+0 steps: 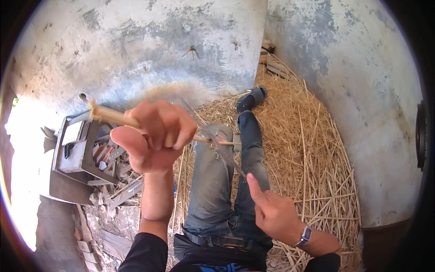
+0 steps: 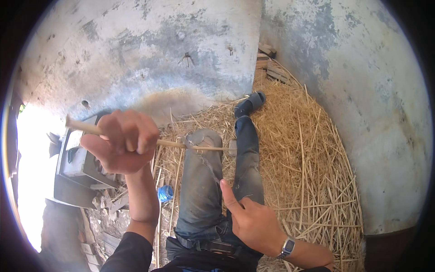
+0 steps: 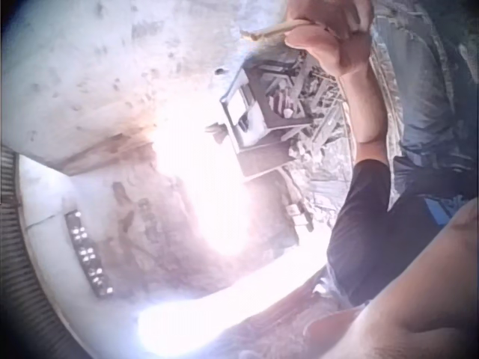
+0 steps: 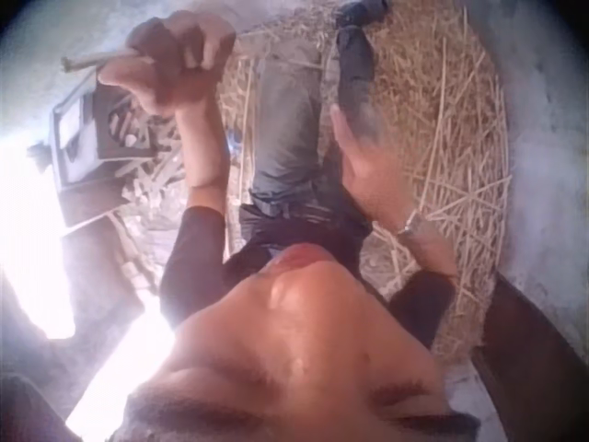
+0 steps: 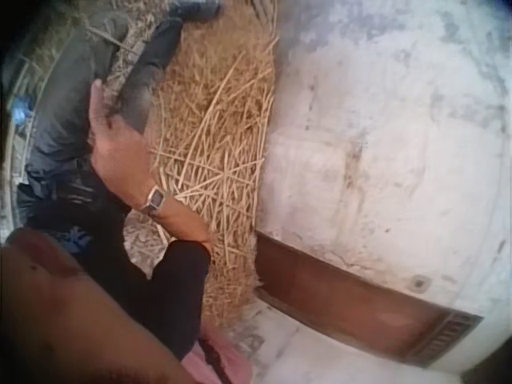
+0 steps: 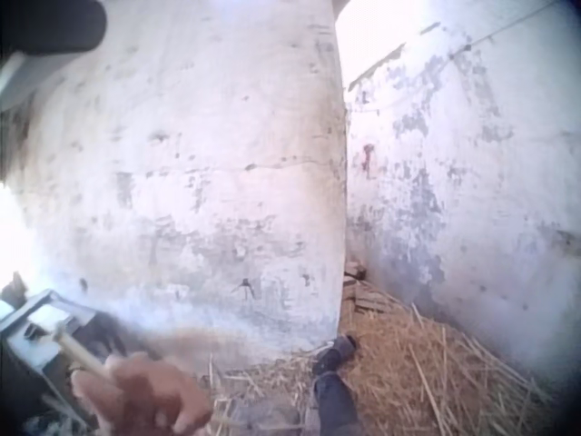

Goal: The person shapes a wood stick by removing thin shavings from its surface using a handheld blade and a larger machete while sitting on a straw-covered floor.

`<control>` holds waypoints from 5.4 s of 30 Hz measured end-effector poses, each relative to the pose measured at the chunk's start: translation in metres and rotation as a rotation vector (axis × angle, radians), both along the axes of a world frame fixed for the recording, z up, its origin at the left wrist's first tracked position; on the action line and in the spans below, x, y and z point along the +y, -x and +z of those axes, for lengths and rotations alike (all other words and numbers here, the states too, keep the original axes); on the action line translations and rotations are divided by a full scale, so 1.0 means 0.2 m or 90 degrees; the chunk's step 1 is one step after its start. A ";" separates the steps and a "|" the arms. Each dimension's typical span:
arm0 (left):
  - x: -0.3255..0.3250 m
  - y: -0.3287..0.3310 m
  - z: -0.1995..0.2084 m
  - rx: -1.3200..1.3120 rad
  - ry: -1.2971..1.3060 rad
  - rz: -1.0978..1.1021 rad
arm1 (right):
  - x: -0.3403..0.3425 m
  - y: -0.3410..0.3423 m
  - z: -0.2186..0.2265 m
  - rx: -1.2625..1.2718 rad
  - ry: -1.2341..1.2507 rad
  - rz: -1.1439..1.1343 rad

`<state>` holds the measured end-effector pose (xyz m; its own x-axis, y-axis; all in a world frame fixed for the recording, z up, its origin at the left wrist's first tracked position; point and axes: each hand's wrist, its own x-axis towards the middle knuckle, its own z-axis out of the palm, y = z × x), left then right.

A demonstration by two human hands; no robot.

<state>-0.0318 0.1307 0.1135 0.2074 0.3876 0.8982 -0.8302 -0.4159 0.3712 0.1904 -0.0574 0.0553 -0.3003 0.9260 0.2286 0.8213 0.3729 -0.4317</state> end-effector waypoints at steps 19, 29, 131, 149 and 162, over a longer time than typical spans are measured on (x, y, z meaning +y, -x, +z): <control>-0.09 -0.03 -0.01 -0.070 0.266 0.220 | 0.06 0.00 -0.04 0.233 0.003 -0.075; -0.08 -0.16 0.03 -0.108 0.187 0.273 | 0.06 0.01 -0.08 0.316 0.070 -0.111; 0.09 -0.01 0.00 -0.083 0.007 -0.015 | -0.02 0.02 0.02 0.161 -0.039 -0.055; 0.10 -0.01 -0.01 -0.075 -0.011 0.092 | 0.02 -0.06 0.04 0.122 0.024 -0.040; 0.09 -0.06 0.03 -0.082 -0.017 0.116 | -0.01 -0.03 -0.01 0.190 -0.232 -0.103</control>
<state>-0.0208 0.1491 0.1189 0.0191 0.3837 0.9233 -0.7804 -0.5715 0.2537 0.1956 -0.0589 0.0538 -0.0317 0.7993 0.6001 0.7418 0.4212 -0.5218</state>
